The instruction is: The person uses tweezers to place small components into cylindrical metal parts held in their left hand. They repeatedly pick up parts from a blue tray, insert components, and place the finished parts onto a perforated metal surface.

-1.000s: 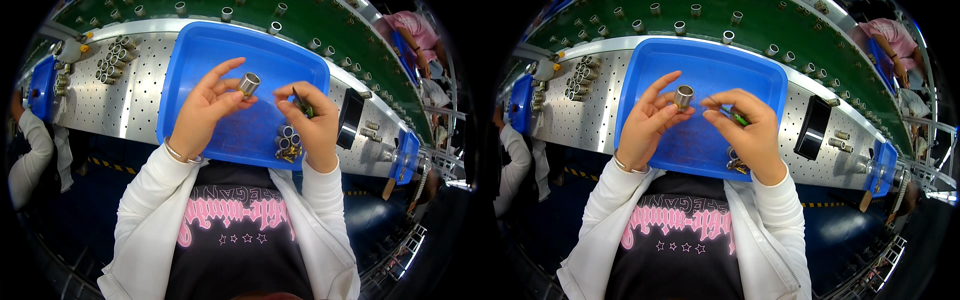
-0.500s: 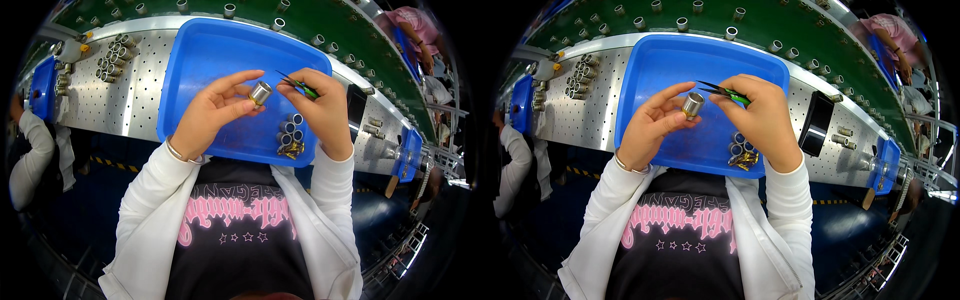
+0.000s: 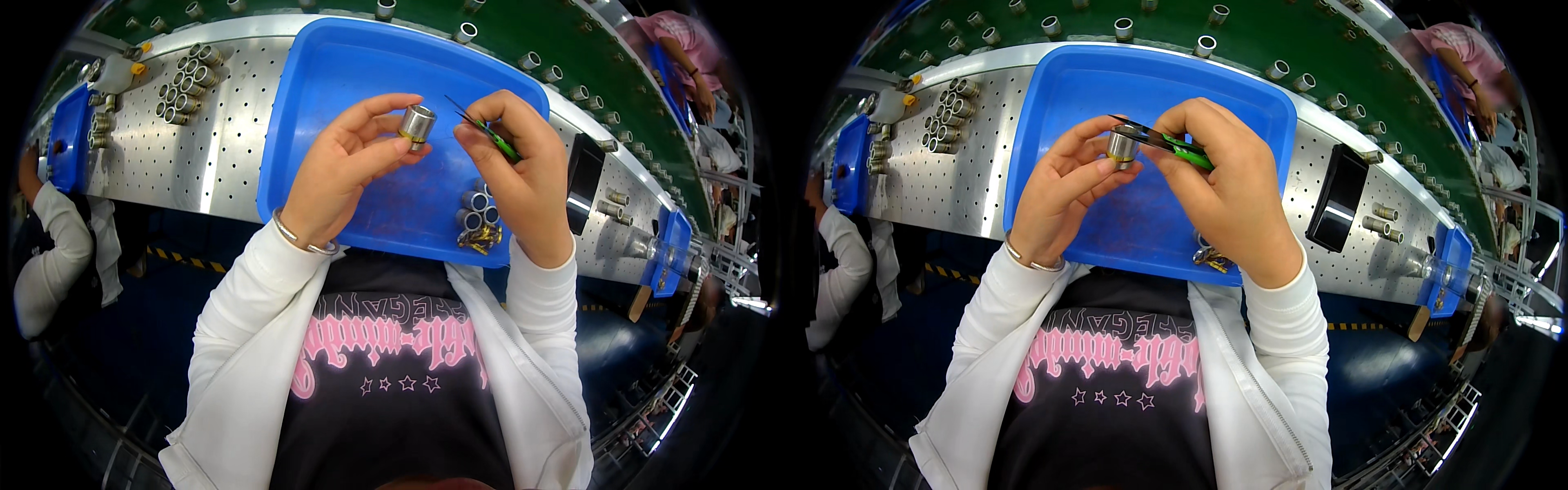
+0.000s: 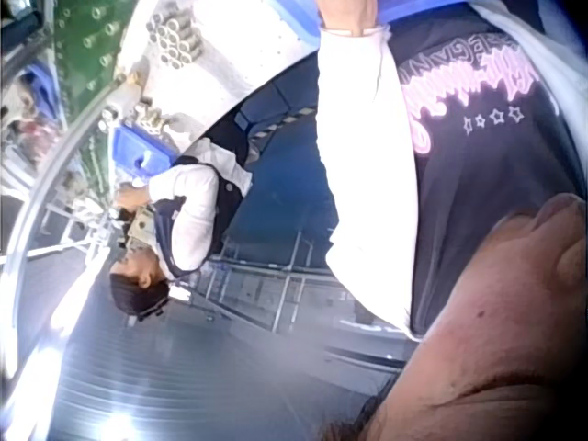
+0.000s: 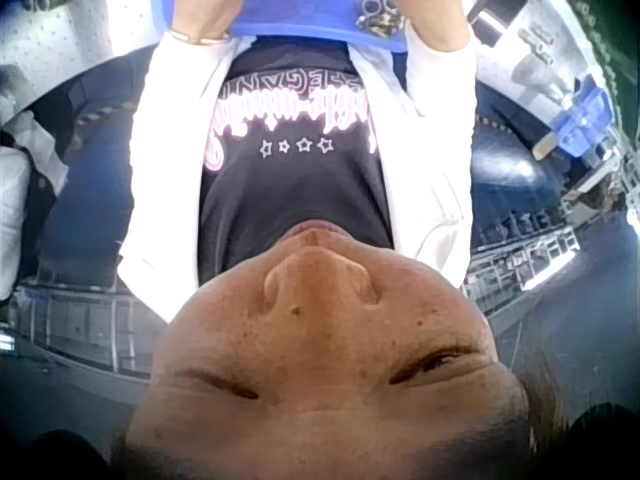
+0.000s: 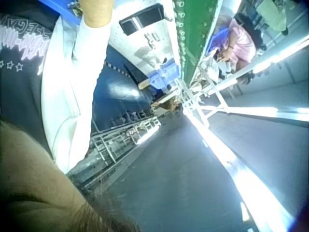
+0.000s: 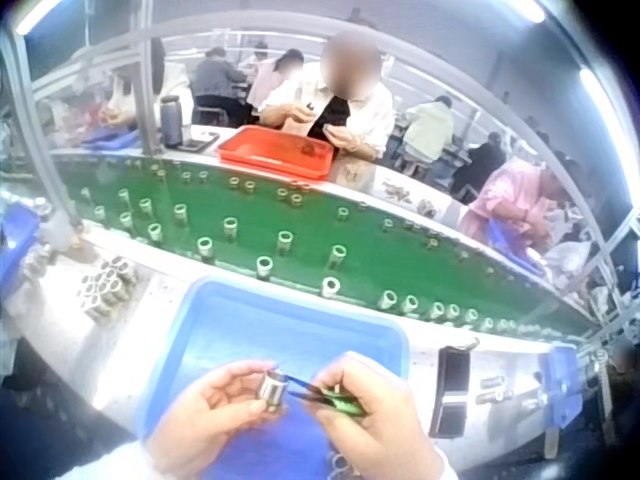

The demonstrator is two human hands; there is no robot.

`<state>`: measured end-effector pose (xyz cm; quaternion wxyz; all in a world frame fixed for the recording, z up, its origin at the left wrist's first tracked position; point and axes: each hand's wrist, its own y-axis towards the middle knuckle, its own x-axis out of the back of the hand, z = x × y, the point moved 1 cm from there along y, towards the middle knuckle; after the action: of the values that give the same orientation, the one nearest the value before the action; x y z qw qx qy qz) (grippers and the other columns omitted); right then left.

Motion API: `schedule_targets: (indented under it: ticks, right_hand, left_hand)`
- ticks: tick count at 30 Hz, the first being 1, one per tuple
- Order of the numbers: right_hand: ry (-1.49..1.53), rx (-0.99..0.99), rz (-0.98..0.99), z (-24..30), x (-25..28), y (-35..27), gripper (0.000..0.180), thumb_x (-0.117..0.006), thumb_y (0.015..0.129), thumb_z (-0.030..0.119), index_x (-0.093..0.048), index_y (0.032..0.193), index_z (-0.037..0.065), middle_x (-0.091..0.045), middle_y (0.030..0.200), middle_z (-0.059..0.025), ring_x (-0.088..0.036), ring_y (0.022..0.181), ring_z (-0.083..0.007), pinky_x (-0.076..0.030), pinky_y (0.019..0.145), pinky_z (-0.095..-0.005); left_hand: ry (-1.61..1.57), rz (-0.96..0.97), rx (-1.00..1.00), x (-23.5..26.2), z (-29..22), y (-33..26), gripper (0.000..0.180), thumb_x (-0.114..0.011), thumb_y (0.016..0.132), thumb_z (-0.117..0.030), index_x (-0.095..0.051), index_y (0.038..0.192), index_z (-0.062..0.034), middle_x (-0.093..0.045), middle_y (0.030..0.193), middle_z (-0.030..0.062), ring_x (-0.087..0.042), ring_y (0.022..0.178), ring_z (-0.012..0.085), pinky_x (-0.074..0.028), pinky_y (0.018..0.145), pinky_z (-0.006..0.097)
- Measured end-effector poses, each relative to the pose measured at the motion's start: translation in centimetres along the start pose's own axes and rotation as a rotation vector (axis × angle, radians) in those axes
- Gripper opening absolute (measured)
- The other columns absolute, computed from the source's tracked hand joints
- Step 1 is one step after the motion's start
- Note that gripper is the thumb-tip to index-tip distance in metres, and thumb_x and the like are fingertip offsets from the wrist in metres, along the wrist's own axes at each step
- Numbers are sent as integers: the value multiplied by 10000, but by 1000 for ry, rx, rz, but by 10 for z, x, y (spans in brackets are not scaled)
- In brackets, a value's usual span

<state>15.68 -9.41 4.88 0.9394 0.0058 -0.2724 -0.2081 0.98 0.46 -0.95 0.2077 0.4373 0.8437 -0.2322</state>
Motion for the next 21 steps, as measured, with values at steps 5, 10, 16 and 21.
schedule_targets:
  ticks: [5, 10, 16, 21]
  right_hand:
    - [-17, 121, -10, 0, -3, 2, 125, -619, 720, -19, -556, 827, -4, -540, 725, -96, -503, 604, -204, -388, 536, -280]
    - [26, 184, -36, 4, -5, 3, 137, -630, 700, -25, -559, 815, -1, -545, 725, -92, -498, 596, -205, -383, 529, -283]
    - [167, 83, -192, 9, -11, 4, 192, -679, 760, 57, -604, 929, 7, -593, 776, -69, -547, 650, -136, -417, 562, -234]
    - [-41, 119, -129, -9, -15, -3, 222, -707, 755, 120, -632, 947, 40, -645, 832, -84, -603, 685, -157, -462, 584, -245]
  left_hand:
    - [53, 16, -69, 0, 2, 2, 398, -567, 856, -52, -477, 1241, -4, -589, 1088, 121, -593, 990, 192, -476, 893, 307]
    - [139, 6, -136, 1, 6, 3, 385, -572, 836, 8, -510, 1216, 1, -598, 1072, 114, -601, 968, 175, -471, 891, 291]
    - [122, -21, -130, 0, 4, 1, 384, -562, 854, -14, -510, 1233, -18, -596, 1076, 111, -605, 963, 171, -468, 881, 267]
    - [42, -103, -113, 2, -1, 1, 407, -540, 888, -72, -458, 1284, -33, -584, 1111, 103, -586, 997, 170, -467, 883, 272]
